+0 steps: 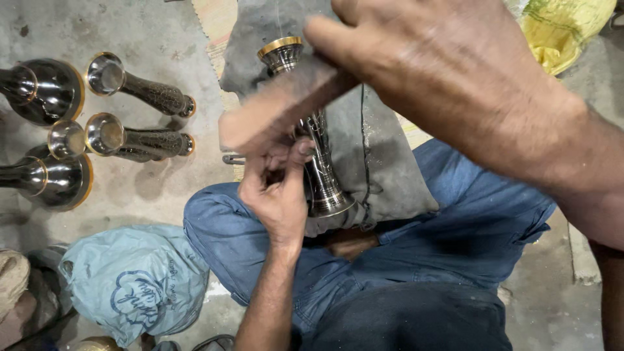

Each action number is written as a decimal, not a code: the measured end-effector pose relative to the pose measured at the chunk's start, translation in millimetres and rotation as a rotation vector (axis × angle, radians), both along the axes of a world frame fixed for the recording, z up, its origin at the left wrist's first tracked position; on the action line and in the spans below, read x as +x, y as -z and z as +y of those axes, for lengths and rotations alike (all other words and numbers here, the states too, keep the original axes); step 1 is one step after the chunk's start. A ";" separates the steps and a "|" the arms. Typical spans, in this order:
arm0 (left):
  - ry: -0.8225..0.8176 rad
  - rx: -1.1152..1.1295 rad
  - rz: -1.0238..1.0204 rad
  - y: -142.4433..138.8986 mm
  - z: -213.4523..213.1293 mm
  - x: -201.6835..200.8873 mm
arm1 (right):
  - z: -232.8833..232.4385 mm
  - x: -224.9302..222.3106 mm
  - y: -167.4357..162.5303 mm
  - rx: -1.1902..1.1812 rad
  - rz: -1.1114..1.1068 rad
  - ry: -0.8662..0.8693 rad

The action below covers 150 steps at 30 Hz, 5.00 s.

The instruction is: The person uses a hammer and chisel to engrave a decorative pattern onto a metal vessel. The person holds the vessel in the left hand and repeatedly strikes the chisel with a hammer in the right hand to create incised lines on the surface.

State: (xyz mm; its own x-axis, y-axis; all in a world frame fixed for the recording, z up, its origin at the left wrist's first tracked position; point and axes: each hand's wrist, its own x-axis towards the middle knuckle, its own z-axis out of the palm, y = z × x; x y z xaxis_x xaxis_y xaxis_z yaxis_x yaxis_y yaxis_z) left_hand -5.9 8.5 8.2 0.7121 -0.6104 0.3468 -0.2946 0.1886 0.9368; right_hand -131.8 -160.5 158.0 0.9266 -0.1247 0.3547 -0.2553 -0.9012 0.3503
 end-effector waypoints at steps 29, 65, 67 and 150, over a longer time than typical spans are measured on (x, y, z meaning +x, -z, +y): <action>0.442 0.418 -0.601 -63.8 -24.6 32.3 | -6.6 -64.9 151.9 1.017 -0.585 0.174; 0.017 -0.040 0.162 -0.3 -3.4 32.5 | 102.0 -60.5 150.6 0.751 -0.149 0.021; 0.057 -0.063 0.194 -1.5 -10.2 26.6 | 97.1 -63.8 151.0 0.828 -0.120 0.040; 0.870 0.455 -0.973 -71.6 -54.8 65.8 | 3.2 -50.7 211.0 0.516 -0.936 0.154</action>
